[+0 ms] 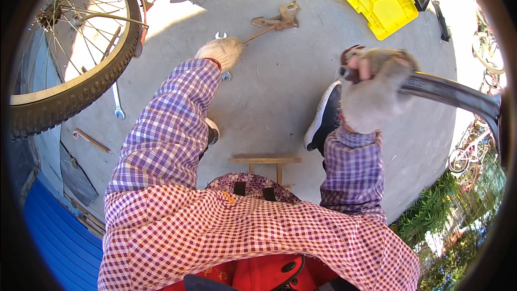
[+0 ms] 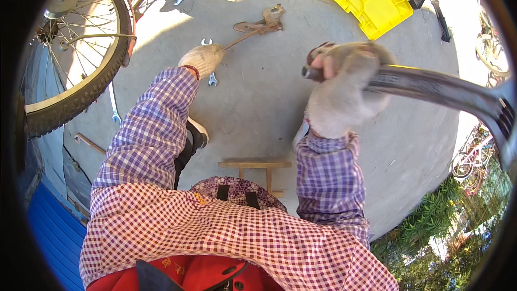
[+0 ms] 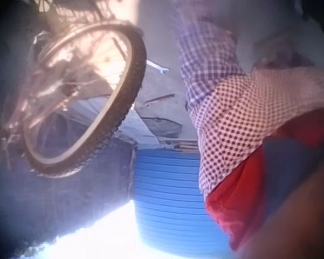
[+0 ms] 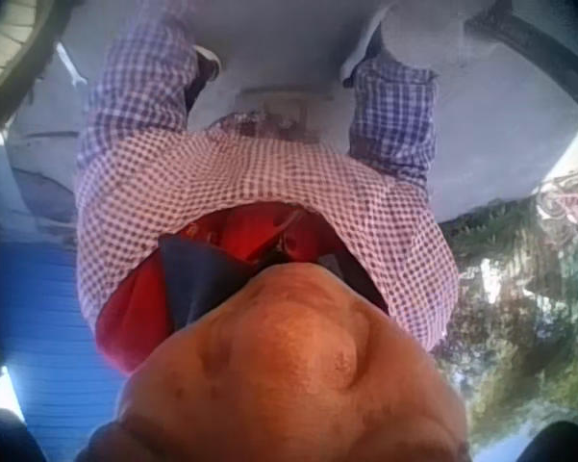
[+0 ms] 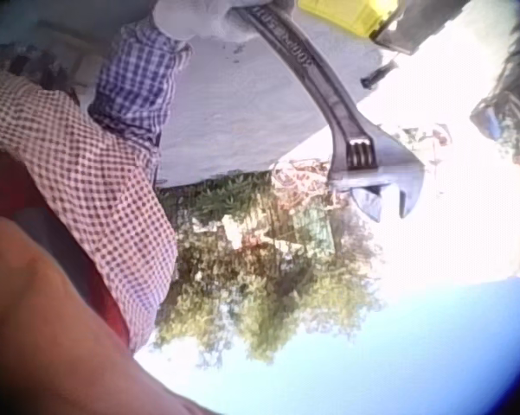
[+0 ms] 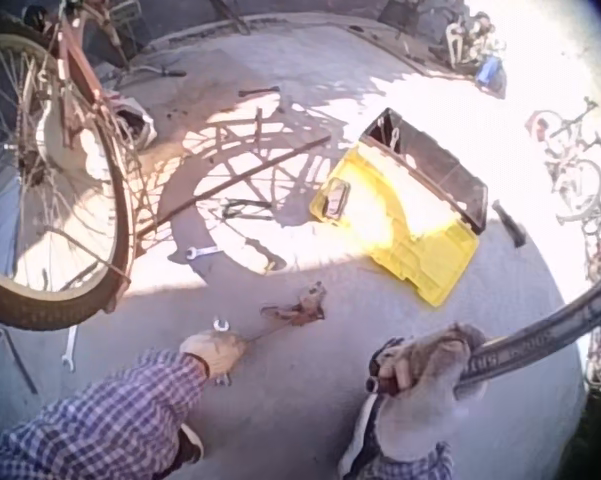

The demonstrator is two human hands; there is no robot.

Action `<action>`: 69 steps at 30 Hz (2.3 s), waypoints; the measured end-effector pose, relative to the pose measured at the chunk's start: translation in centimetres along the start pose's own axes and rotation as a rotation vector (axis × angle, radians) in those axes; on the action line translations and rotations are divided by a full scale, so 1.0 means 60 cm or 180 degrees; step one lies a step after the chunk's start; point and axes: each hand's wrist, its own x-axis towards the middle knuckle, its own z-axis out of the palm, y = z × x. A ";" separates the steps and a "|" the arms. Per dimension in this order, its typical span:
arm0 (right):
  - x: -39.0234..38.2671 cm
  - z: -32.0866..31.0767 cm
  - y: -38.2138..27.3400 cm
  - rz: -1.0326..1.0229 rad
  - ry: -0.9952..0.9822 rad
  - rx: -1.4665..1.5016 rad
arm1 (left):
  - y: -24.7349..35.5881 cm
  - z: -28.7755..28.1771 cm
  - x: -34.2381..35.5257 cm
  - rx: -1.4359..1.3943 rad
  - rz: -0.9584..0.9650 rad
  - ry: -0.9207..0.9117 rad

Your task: The person works on a bicycle's rear wheel and chain area, using a wrench to tighten components and a brush to clean the chain. They rotate the wheel, adjust the chain tension, and use a hammer to strike a wrench for additional force.

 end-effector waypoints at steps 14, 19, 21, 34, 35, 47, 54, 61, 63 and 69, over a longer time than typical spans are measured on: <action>0.116 -0.034 -0.143 -0.0426 -0.1522 -0.0949 | -0.012 0.002 0.001 0.0150 0.0246 -0.0017; 0.071 -0.016 -0.100 -0.0640 -0.0786 0.1042 | -0.013 0.002 0.006 0.0357 0.0403 -0.0038; -0.009 -0.027 0.052 0.0144 -0.0650 -0.0100 | -0.005 -0.005 0.001 0.0188 0.0114 -0.0040; 0.129 -0.033 -0.128 -0.0476 -0.1769 -0.1004 | -0.006 -0.014 -0.010 0.1171 0.0778 0.0005; 0.145 -0.027 -0.185 -0.0860 -0.1964 -0.0578 | -0.005 -0.015 -0.009 0.0483 0.0484 0.0090; -0.043 -0.084 0.259 0.2646 -0.1537 -0.2268 | -0.004 -0.022 0.000 0.0280 -0.0018 -0.0048; 0.093 -0.051 -0.053 0.0041 -0.1720 -0.1161 | -0.016 -0.004 0.011 0.0460 0.0520 0.0012; 0.062 -0.019 -0.030 -0.0982 -0.0976 0.0871 | -0.011 -0.011 0.005 0.0770 0.0535 -0.0126; -0.026 -0.030 0.109 0.1019 -0.0661 -0.0788 | -0.009 -0.020 0.002 0.0993 0.0668 -0.0230; -0.034 -0.117 0.281 0.2262 -0.1855 -0.2451 | 0.013 -0.013 -0.021 0.0529 0.0106 0.0289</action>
